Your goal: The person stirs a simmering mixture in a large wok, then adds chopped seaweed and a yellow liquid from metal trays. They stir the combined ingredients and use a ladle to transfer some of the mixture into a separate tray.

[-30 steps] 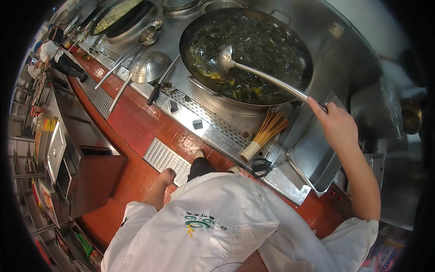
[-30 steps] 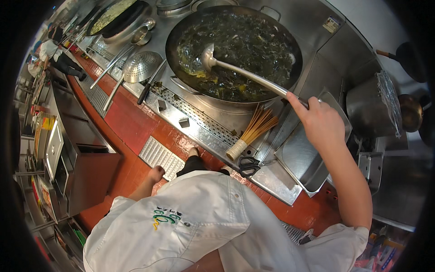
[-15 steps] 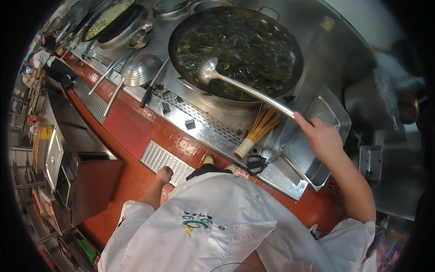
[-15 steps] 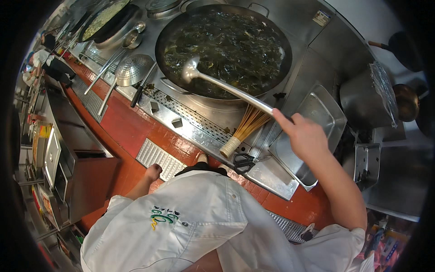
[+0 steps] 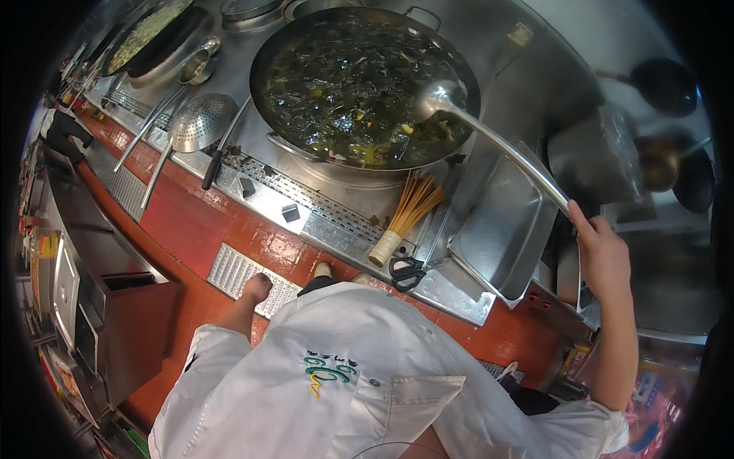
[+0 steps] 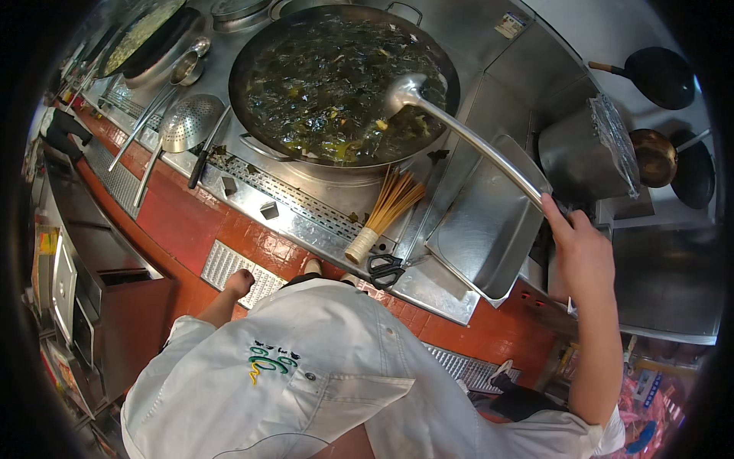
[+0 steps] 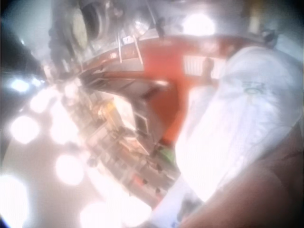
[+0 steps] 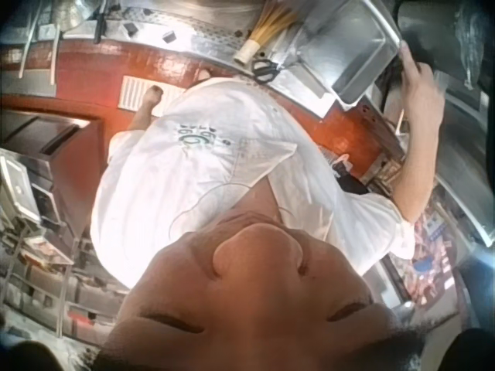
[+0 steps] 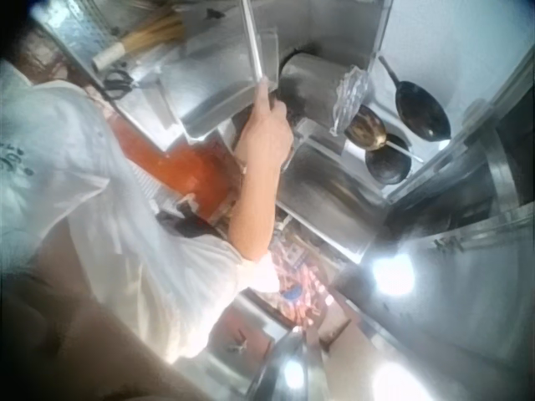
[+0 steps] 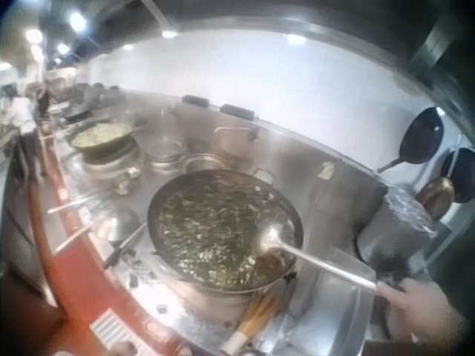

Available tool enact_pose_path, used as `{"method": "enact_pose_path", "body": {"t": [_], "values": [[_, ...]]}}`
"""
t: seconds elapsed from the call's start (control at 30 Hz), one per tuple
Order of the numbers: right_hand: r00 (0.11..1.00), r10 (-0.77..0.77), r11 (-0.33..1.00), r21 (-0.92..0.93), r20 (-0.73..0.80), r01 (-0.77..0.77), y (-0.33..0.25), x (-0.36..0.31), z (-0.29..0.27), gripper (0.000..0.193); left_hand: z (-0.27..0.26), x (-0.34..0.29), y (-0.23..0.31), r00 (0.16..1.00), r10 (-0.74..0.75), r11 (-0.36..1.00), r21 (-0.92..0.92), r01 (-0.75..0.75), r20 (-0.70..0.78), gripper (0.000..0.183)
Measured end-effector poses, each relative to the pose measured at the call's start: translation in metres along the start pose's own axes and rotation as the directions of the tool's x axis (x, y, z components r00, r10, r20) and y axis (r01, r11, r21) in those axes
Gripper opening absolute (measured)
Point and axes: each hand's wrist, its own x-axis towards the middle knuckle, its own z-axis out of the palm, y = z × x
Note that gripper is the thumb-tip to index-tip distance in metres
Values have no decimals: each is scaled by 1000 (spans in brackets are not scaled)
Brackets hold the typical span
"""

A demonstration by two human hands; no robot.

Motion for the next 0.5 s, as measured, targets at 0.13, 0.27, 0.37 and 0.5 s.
{"method": "enact_pose_path", "body": {"t": [0.13, 0.27, 0.37, 0.5], "values": [[984, 106, 962, 235, 141, -138, 4, -13, -55, 65, -2, 4, 4, 999, 11, 1000, -4, -11, 30, 31], [970, 90, 931, 326, 226, -163, 1, -8, -50, 64, -7, 7, 18, 999, 10, 1000, -24, -8, 49, 33], [976, 31, 917, 382, 216, -113, -11, 10, -4, 61, -10, 13, 26, 1000, 27, 1000, 8, -27, 8, 31], [981, 56, 905, 406, 188, -129, -62, 42, 95, 59, -13, 23, 29, 997, 54, 998, -27, -53, 47, 29]]}}
